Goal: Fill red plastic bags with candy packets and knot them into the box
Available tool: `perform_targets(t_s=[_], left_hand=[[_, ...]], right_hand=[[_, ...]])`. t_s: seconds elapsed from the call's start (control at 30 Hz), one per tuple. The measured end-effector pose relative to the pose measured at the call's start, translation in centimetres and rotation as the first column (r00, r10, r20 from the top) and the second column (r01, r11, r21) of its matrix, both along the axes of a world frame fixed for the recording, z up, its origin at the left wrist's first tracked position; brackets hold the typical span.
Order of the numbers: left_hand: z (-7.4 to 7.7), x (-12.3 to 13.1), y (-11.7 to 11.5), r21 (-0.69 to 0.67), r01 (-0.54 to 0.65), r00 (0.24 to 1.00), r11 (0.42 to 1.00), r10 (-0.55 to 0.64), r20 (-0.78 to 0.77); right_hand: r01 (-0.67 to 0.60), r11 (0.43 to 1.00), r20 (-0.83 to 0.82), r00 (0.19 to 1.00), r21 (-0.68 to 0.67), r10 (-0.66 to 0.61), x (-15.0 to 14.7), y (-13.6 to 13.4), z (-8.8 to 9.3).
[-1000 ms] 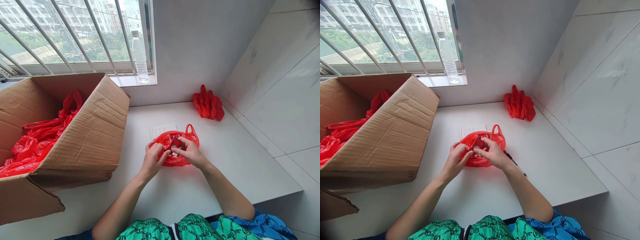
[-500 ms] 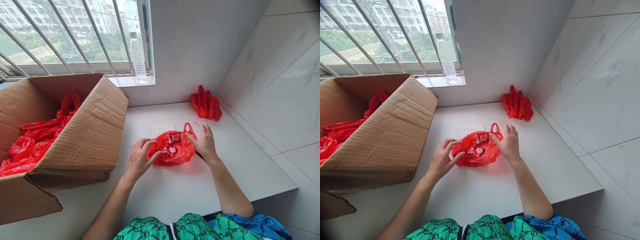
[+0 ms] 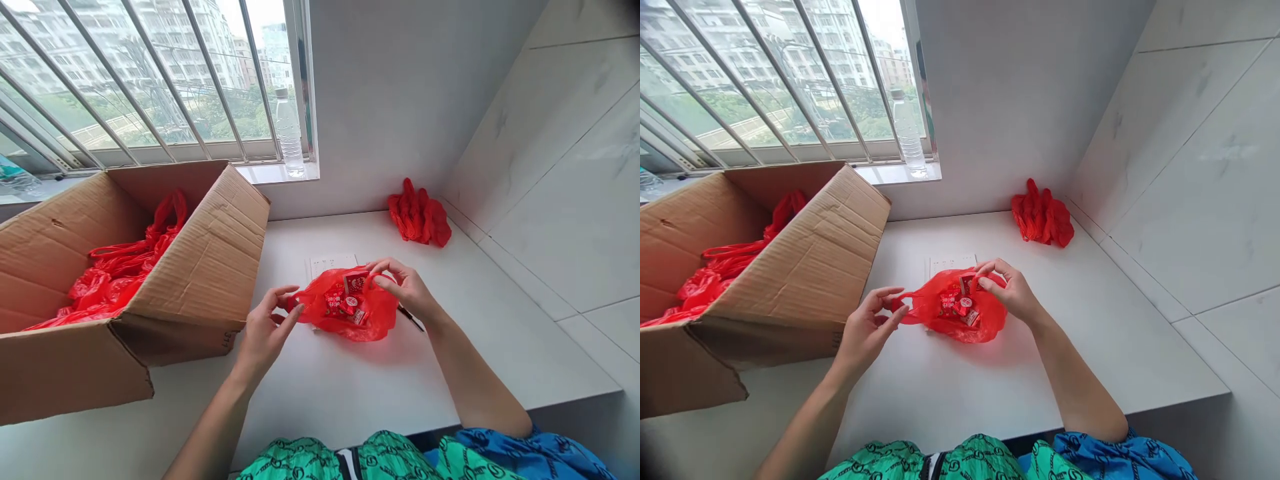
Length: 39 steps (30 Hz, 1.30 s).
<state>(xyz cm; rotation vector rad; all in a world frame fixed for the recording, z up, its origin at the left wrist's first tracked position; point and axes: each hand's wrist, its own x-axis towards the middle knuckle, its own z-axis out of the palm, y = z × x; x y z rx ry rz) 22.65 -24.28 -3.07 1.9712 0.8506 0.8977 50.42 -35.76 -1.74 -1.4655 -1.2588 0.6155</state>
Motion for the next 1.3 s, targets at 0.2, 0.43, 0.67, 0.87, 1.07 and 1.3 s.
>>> perform_targets(t_s=[0.2,0.43,0.67,0.87,1.07,1.3], left_hand=[[7.0,2.1,0.8,-0.012,-0.070,0.878,0.997,0.067,0.474],[10.1,5.1,3.8,-0.046,-0.083,0.613,0.995,0.088,0.785],[9.2,6.7,2.8,0.069,0.068,0.714,0.995,-0.096,0.694],[9.0,7.5,0.3,0.230,0.430,0.848,0.873,-0.478,0.231],[6.5,7.9,1.4,0.399,0.173,0.927,0.900,-0.286,0.244],[3.3,8.8,2.2,-0.306,0.539,0.837,0.785,-0.460,0.296]], right_hand=[[-0.039,0.992,-0.307,0.949,0.121,0.075,1.9,1.4,4.4],[0.201,0.881,-0.577,0.811,0.429,0.096,3.0,4.0,6.7],[0.007,0.910,-0.389,0.905,0.414,0.170,-0.4,4.1,6.8],[-0.199,0.966,0.095,0.978,0.167,0.185,-5.2,4.5,5.3],[-0.066,0.973,-0.293,0.947,0.223,0.131,-5.2,5.8,4.1],[-0.106,0.983,-0.477,0.863,0.153,0.167,-3.5,5.8,4.2]])
